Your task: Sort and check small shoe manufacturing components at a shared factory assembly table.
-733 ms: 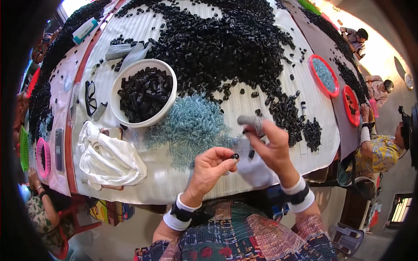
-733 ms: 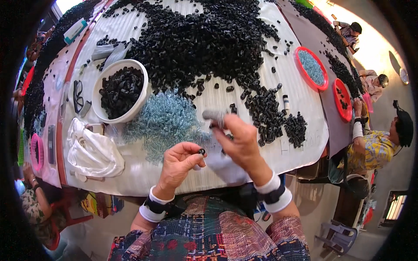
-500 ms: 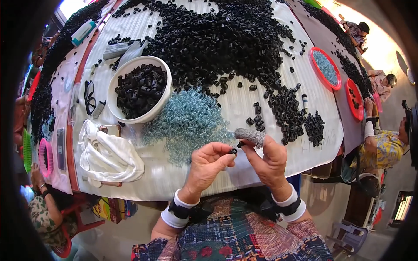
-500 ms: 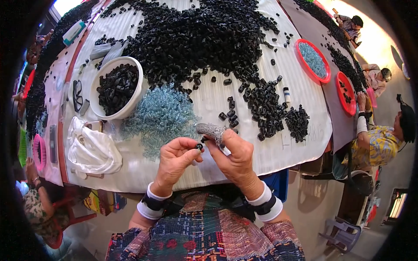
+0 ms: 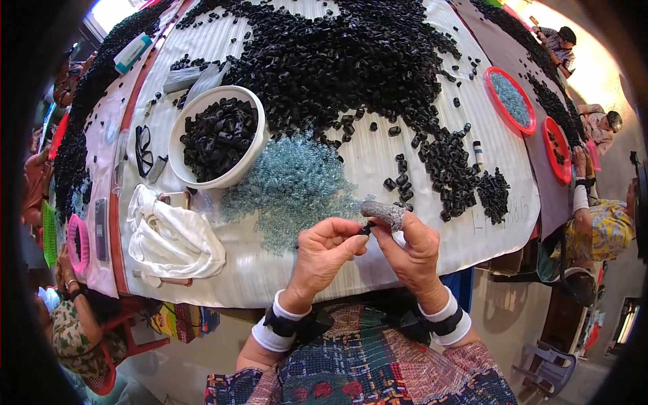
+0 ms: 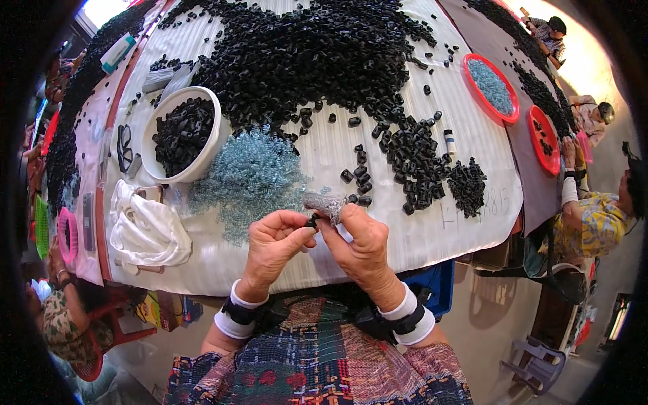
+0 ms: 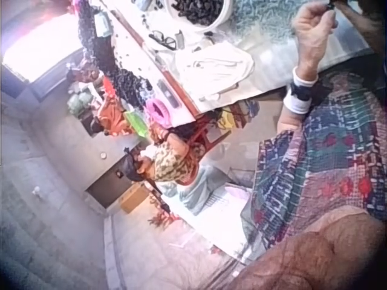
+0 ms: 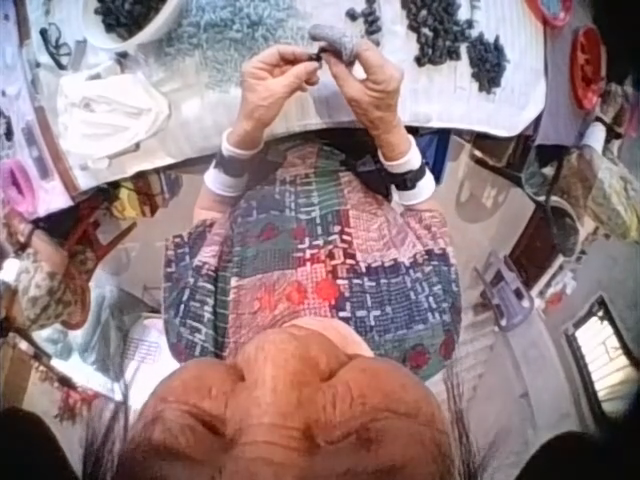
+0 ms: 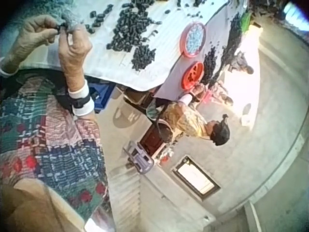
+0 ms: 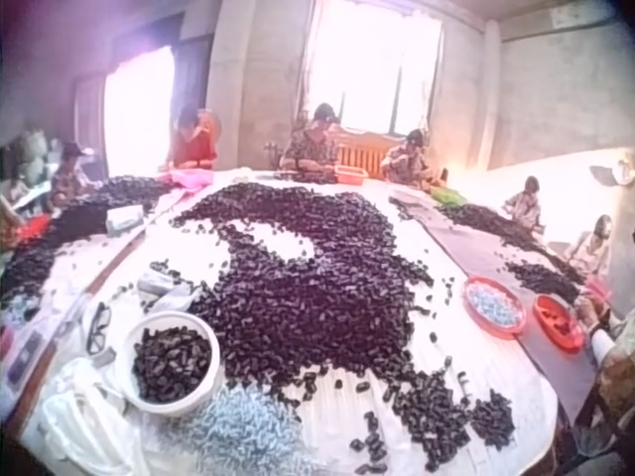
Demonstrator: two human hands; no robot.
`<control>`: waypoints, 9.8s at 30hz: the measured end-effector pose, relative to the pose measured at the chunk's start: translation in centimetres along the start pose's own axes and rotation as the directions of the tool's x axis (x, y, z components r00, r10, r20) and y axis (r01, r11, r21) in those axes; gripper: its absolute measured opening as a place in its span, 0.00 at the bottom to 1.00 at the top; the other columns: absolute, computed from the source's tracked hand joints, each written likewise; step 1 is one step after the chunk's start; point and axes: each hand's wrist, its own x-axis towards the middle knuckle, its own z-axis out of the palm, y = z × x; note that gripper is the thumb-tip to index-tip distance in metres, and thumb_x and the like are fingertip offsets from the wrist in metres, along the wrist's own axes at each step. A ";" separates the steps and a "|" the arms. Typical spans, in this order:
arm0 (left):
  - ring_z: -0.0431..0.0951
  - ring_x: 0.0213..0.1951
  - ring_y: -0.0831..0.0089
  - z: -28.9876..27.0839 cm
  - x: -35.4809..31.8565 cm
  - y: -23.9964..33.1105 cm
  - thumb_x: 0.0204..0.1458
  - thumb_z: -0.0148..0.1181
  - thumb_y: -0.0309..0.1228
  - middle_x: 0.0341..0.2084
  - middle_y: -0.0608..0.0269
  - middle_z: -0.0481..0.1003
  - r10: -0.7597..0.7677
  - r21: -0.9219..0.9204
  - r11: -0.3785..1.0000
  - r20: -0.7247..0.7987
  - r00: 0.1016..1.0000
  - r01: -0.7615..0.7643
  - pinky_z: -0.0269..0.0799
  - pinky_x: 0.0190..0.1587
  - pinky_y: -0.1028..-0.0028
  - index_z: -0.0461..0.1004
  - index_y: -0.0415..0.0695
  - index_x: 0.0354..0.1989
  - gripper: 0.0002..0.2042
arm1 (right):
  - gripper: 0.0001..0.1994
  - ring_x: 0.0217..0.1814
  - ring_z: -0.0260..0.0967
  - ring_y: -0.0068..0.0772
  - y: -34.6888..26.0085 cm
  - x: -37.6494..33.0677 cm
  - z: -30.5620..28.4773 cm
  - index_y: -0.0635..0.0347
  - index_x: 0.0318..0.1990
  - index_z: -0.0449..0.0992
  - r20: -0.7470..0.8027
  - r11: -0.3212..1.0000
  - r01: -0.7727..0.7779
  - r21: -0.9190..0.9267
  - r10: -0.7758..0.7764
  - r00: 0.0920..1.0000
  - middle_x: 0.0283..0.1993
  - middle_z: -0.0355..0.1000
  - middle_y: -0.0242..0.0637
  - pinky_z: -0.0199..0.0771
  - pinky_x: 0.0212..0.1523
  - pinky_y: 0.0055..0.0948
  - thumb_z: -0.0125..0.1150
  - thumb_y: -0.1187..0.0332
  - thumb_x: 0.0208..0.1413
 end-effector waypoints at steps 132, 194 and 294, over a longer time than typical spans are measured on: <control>0.79 0.31 0.69 -6.7 2.2 10.8 0.58 0.52 0.29 0.36 0.49 0.75 0.429 -0.201 0.837 -0.337 0.838 -0.510 0.79 0.29 0.74 0.64 0.37 0.52 0.16 | 0.12 0.42 0.66 0.42 3.7 4.2 -0.2 0.60 0.37 0.71 0.292 0.761 0.392 -0.517 -0.274 0.916 0.35 0.70 0.38 0.66 0.42 0.37 0.57 0.76 0.41; 0.75 0.25 0.82 2.2 3.8 3.6 0.51 0.60 0.24 0.24 0.64 0.73 0.300 0.518 0.805 0.063 0.952 -0.288 0.70 0.27 0.82 0.74 0.35 0.35 0.05 | 0.13 0.32 0.72 0.21 1.3 3.8 -1.3 0.66 0.43 0.70 0.097 0.882 -0.307 0.357 0.291 0.952 0.31 0.74 0.37 0.73 0.34 0.20 0.60 0.79 0.48; 0.79 0.31 0.71 0.3 0.3 1.1 0.57 0.54 0.29 0.33 0.54 0.77 -0.126 -0.369 0.901 0.286 0.950 0.230 0.78 0.29 0.76 0.72 0.34 0.42 0.10 | 0.24 0.44 0.70 0.21 0.7 -0.7 -1.6 0.63 0.54 0.67 0.051 0.838 -0.112 0.535 0.100 0.994 0.44 0.74 0.34 0.68 0.42 0.20 0.62 0.78 0.47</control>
